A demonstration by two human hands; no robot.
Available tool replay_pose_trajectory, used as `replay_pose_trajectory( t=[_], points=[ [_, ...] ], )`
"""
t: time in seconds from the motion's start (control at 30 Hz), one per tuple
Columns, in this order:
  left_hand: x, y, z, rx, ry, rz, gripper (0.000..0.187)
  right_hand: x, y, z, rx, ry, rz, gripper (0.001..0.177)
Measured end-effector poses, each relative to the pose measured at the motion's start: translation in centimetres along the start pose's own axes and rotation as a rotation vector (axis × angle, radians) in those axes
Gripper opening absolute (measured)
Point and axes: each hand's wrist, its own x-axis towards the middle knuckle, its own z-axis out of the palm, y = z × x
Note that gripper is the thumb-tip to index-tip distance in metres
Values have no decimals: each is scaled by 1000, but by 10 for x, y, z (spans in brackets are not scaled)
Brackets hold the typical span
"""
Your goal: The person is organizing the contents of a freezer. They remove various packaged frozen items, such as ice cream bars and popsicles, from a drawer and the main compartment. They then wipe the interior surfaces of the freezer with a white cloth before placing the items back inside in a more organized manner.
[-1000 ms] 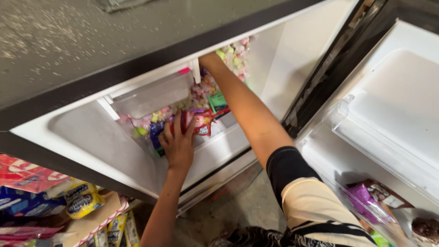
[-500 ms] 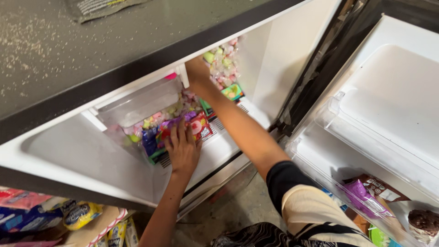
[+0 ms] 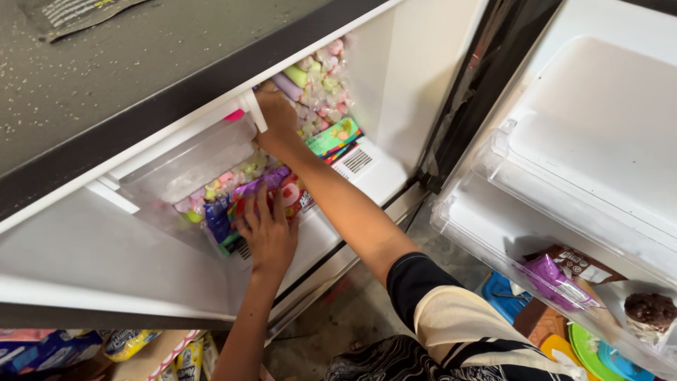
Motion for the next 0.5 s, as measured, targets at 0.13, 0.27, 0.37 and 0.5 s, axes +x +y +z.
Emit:
replay_pose_trajectory(
  t=[0.13, 0.27, 0.37, 0.5],
  points=[
    [-3, -5, -5, -53, -32, 3, 73, -9, 7, -5, 7, 98, 19, 69],
    [-4, -8, -4, -72, -74, 6, 71, -27, 6, -11, 129, 185, 1, 71],
    [-6, -12, -8, -87, -99, 13, 71, -35, 3, -15, 138, 216, 25, 76],
    [-5, -16, -9, -103, -126, 4, 72, -25, 9, -8, 382, 383, -29, 70]
  ],
)
